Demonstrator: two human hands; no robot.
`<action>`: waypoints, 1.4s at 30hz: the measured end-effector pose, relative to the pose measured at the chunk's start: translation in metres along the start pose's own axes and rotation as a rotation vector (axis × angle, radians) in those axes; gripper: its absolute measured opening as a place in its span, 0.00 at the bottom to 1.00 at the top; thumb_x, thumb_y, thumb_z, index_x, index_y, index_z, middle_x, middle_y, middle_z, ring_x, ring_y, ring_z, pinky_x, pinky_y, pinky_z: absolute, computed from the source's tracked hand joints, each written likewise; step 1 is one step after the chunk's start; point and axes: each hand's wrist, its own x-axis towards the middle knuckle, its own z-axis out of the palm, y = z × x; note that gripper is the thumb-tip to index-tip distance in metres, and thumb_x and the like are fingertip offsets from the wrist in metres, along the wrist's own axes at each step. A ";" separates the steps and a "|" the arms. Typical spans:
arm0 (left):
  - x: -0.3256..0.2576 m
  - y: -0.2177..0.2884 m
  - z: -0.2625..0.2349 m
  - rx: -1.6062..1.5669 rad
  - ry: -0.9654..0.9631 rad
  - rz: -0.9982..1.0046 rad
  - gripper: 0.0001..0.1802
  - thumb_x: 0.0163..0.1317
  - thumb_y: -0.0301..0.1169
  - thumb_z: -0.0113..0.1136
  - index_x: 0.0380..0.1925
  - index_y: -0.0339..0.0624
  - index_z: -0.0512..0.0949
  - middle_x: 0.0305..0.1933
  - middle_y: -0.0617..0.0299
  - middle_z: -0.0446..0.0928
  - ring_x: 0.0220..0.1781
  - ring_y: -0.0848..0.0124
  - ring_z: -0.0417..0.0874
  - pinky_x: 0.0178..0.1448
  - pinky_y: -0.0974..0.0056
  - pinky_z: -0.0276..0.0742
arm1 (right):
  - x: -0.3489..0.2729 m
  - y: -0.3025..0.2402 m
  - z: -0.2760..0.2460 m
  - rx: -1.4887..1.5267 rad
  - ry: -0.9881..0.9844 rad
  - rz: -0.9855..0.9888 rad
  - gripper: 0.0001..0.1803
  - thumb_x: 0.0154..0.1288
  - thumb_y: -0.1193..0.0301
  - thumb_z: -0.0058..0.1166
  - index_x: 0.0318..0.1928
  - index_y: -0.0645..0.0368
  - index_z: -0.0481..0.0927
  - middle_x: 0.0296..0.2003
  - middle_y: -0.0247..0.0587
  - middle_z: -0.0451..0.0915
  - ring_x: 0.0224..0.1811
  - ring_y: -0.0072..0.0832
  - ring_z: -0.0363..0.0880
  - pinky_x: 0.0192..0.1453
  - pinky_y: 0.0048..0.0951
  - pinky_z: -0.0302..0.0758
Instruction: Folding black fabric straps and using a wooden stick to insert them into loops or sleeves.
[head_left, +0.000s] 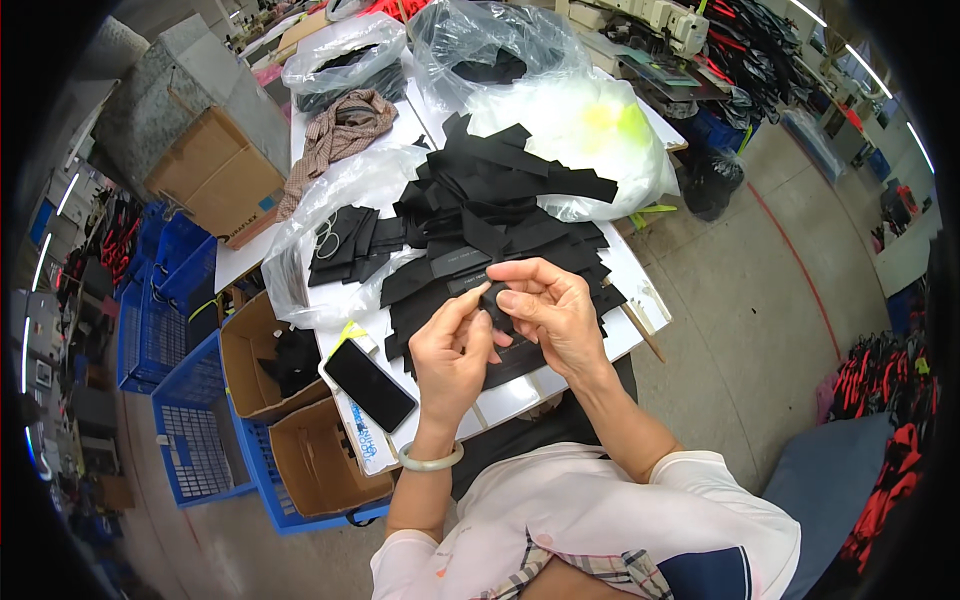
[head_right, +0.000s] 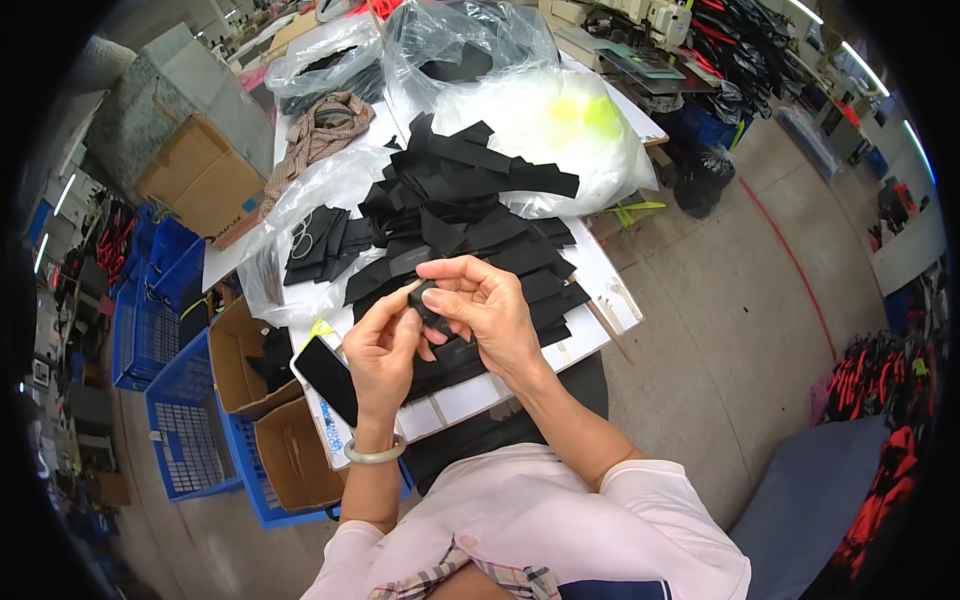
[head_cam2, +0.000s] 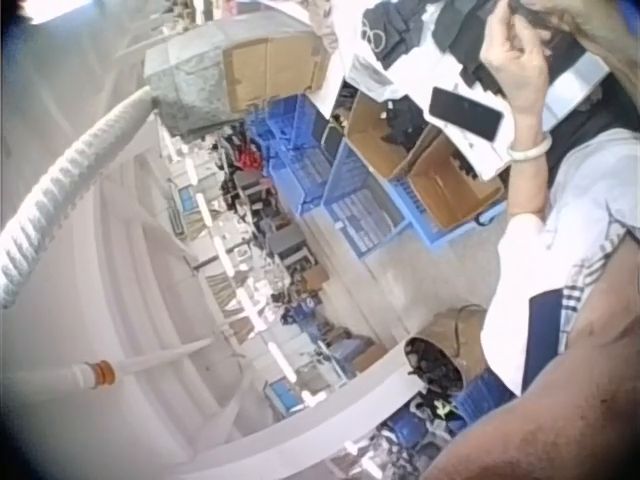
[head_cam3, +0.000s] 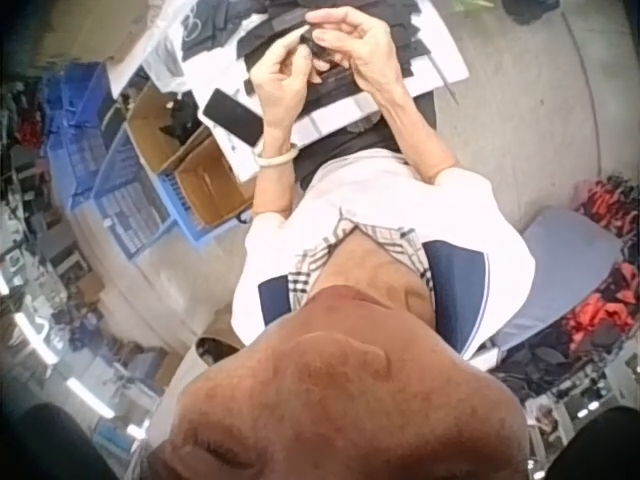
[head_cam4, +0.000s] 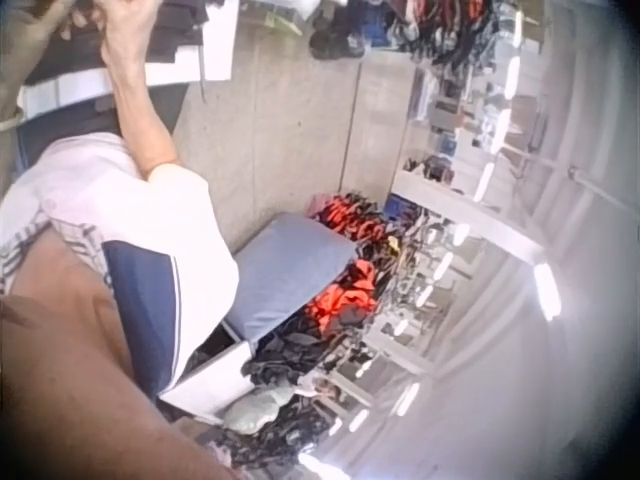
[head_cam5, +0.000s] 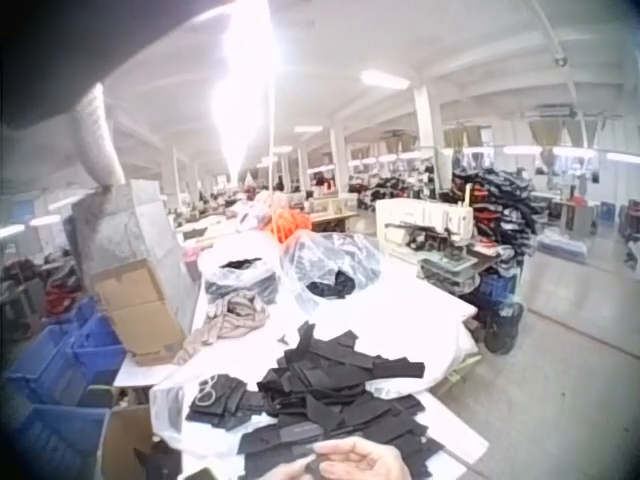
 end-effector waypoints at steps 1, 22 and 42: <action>-0.001 0.000 0.001 0.160 -0.003 0.034 0.15 0.60 0.16 0.51 0.47 0.30 0.75 0.31 0.57 0.78 0.27 0.76 0.81 0.24 0.77 0.74 | -0.001 -0.001 0.001 -0.031 0.021 0.014 0.13 0.59 0.78 0.58 0.45 0.67 0.78 0.26 0.33 0.79 0.20 0.09 0.69 0.20 0.09 0.62; -0.005 -0.012 0.010 0.059 0.200 0.005 0.13 0.58 0.14 0.50 0.43 0.28 0.76 0.23 0.60 0.77 0.20 0.78 0.78 0.22 0.76 0.75 | 0.000 0.015 -0.007 0.264 -0.057 0.070 0.09 0.54 0.84 0.58 0.35 0.62 0.76 0.25 0.34 0.76 0.18 0.11 0.67 0.17 0.11 0.60; -0.012 -0.030 0.003 -0.027 0.241 0.092 0.15 0.63 0.14 0.46 0.44 0.34 0.78 0.31 0.58 0.77 0.23 0.77 0.78 0.24 0.77 0.75 | 0.012 0.020 -0.021 -0.126 0.013 -0.047 0.08 0.54 0.78 0.61 0.35 0.67 0.79 0.47 0.46 0.75 0.39 0.23 0.78 0.45 0.23 0.78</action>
